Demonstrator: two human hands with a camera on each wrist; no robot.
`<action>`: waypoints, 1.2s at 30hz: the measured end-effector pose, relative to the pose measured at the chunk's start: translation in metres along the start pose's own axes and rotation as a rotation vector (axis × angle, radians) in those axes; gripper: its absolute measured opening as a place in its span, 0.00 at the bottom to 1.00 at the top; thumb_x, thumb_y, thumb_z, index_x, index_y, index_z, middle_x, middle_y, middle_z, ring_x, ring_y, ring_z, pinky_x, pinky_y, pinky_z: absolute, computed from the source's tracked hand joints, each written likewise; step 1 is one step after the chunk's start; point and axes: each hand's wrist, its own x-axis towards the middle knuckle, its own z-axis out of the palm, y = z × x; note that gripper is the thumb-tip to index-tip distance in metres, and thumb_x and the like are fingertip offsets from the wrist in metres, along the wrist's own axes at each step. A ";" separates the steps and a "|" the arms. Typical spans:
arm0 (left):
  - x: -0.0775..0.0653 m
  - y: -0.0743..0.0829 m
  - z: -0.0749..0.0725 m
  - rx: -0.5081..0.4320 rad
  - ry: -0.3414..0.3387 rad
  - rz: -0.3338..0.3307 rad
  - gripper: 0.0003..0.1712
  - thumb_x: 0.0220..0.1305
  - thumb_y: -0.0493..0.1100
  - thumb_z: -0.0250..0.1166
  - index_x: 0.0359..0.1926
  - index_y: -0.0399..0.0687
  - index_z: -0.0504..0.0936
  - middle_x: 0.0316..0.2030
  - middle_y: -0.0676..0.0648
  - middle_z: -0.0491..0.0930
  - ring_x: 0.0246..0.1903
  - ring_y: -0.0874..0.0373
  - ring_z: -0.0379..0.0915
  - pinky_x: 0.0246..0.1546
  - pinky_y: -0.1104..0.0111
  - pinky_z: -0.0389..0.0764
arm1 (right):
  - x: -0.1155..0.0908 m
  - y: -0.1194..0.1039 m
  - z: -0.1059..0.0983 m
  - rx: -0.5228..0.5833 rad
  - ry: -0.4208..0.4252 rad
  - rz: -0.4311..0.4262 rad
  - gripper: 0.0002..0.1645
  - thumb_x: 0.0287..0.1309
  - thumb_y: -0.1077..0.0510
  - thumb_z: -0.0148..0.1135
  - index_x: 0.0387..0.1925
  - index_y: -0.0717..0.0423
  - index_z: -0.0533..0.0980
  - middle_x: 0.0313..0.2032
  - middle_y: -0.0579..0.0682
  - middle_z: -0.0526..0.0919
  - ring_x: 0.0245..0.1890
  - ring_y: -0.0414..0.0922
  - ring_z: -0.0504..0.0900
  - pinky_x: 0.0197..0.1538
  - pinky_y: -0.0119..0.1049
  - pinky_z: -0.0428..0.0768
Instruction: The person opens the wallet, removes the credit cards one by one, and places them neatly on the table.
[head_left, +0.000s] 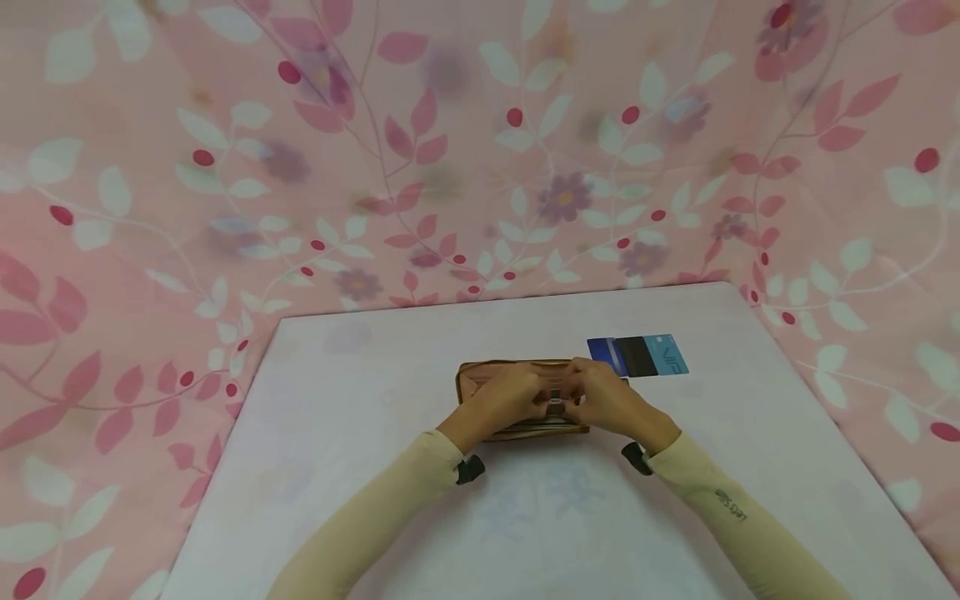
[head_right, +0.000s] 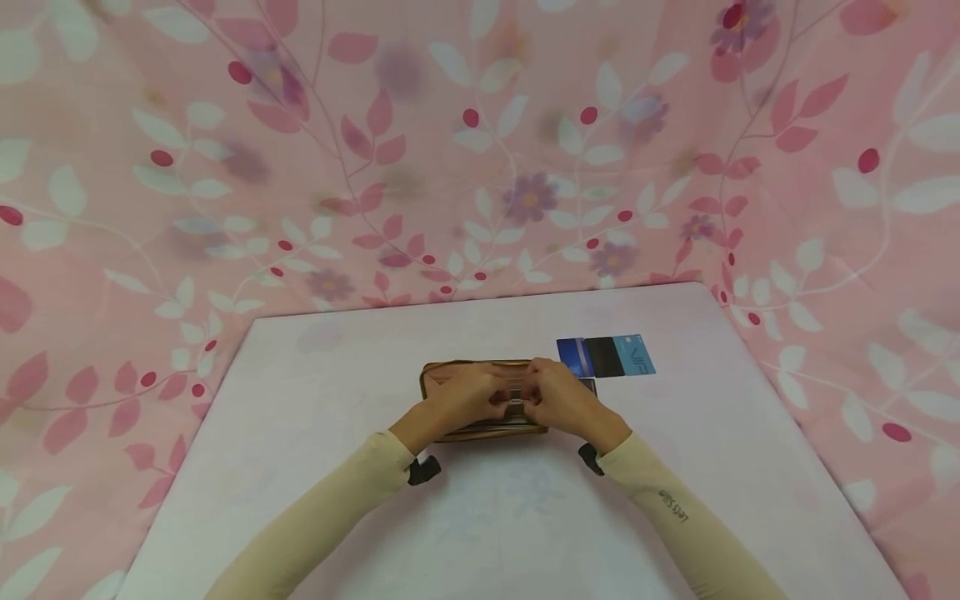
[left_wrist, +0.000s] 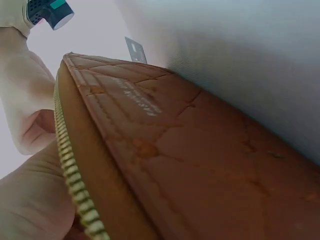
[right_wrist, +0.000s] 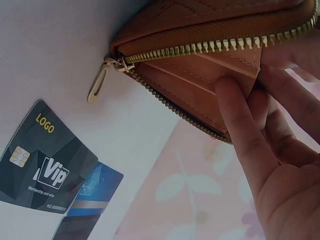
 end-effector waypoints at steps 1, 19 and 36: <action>0.001 0.001 0.000 0.020 -0.014 -0.014 0.17 0.56 0.34 0.66 0.16 0.54 0.72 0.17 0.58 0.58 0.20 0.67 0.53 0.22 0.78 0.54 | 0.000 0.000 0.000 0.001 0.003 -0.001 0.08 0.46 0.69 0.69 0.21 0.53 0.82 0.32 0.46 0.77 0.31 0.40 0.76 0.30 0.30 0.76; 0.016 0.017 -0.015 -0.148 -0.175 -0.388 0.24 0.56 0.41 0.72 0.14 0.48 0.66 0.12 0.56 0.56 0.12 0.65 0.50 0.13 0.74 0.53 | -0.001 -0.003 -0.002 -0.001 -0.016 0.004 0.09 0.47 0.68 0.70 0.21 0.52 0.82 0.33 0.48 0.78 0.31 0.41 0.77 0.31 0.31 0.77; -0.004 0.006 -0.039 -0.101 -0.271 -0.584 0.17 0.57 0.49 0.73 0.30 0.46 0.74 0.23 0.52 0.71 0.23 0.60 0.65 0.23 0.66 0.68 | 0.004 -0.012 0.001 -0.057 -0.020 -0.005 0.09 0.47 0.69 0.71 0.21 0.54 0.82 0.31 0.45 0.75 0.31 0.40 0.73 0.32 0.31 0.76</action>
